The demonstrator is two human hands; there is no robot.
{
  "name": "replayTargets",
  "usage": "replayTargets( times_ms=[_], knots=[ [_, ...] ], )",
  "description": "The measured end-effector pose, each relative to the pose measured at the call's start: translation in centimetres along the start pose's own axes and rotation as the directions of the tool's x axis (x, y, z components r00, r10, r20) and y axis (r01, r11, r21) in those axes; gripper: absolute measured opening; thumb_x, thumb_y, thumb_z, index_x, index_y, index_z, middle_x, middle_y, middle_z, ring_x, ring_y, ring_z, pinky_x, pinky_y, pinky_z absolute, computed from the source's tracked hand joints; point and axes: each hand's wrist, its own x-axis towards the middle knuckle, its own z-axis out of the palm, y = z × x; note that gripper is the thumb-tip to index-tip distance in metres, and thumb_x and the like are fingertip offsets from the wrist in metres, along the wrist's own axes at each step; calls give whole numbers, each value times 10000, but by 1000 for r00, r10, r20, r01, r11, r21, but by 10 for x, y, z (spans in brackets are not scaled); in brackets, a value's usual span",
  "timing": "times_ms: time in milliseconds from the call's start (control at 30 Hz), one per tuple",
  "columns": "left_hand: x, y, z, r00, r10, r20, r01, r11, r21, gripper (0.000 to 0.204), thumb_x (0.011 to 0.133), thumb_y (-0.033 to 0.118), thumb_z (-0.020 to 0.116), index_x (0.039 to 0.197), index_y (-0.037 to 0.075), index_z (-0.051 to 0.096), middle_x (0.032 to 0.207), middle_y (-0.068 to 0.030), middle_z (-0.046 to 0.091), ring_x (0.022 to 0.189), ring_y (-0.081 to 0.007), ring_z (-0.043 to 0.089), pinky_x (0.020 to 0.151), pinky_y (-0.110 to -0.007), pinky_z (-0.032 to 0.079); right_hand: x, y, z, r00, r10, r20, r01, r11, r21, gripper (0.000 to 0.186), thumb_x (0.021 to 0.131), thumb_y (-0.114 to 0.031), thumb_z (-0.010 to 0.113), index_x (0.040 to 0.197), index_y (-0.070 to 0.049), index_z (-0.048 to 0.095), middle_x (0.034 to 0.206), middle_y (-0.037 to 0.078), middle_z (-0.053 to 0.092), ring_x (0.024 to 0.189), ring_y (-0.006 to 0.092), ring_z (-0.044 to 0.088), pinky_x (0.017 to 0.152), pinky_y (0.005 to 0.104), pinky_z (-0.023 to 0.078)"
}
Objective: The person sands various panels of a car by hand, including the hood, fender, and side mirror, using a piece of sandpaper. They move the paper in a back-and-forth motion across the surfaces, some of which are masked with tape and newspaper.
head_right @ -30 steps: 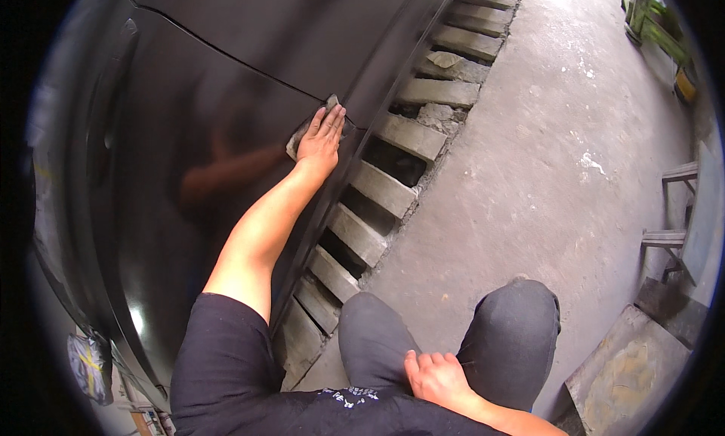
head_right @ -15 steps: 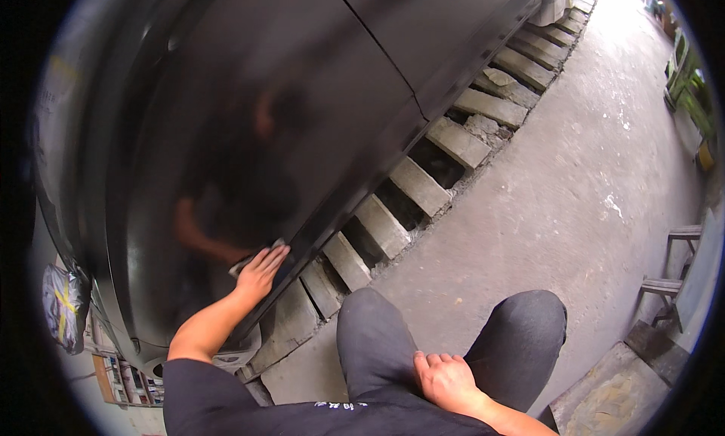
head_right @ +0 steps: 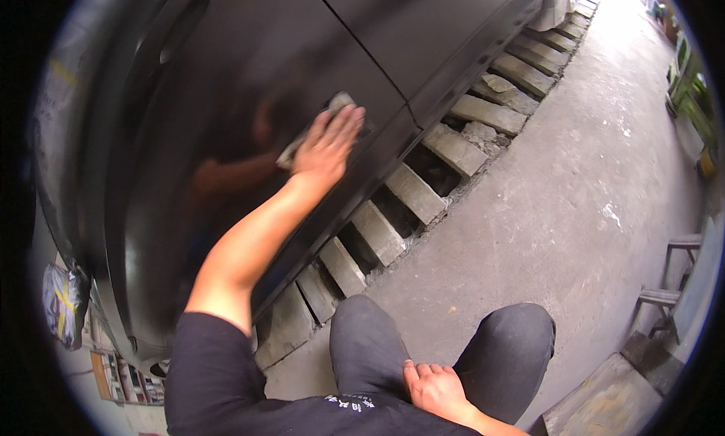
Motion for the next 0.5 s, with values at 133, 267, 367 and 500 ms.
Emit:
replayTargets(
  times_ms=[133, 267, 367, 500],
  knots=[
    [12, 53, 34, 991, -29, 129, 41, 995, -91, 641, 894, 189, 397, 1509, 34, 307, 1627, -11, 185, 1511, -181, 101, 1229, -420, 22, -5, 3, 2, 1000, 2, 27, -3, 1000, 11, 352, 820, -190, 577, 1124, -25, 638, 799, 92, 661, 684, 244, 668, 611, 376, 505],
    [-69, 67, 31, 984, -149, 93, 159, 981, -111, 603, 875, 182, 437, 1474, 114, 419, 1591, 21, 291, 1471, -145, 235, 1194, -399, 134, -2, 7, -6, 998, 40, 58, -42, 999, 32, 363, 846, -233, 632, 1143, -26, 630, 830, 110, 671, 736, 262, 671, 647, 372, 508],
    [-181, 63, 23, 950, -289, 116, 308, 928, -209, 572, 845, 170, 485, 1416, 165, 517, 1532, 61, 401, 1404, -107, 360, 1147, -388, 206, -1, 7, -3, 989, 58, 134, -60, 998, 14, 373, 849, -277, 665, 1136, -40, 634, 884, 115, 691, 782, 268, 682, 679, 382, 524],
    [-359, 59, 22, 932, -276, 233, 296, 954, -55, 610, 802, 155, 539, 1408, 218, 527, 1493, 103, 447, 1348, -77, 418, 1110, -390, 255, 2, 14, 8, 988, 36, 152, -40, 999, 24, 352, 816, -250, 702, 1089, -34, 649, 862, 132, 691, 778, 308, 683, 692, 394, 552]
  ],
)
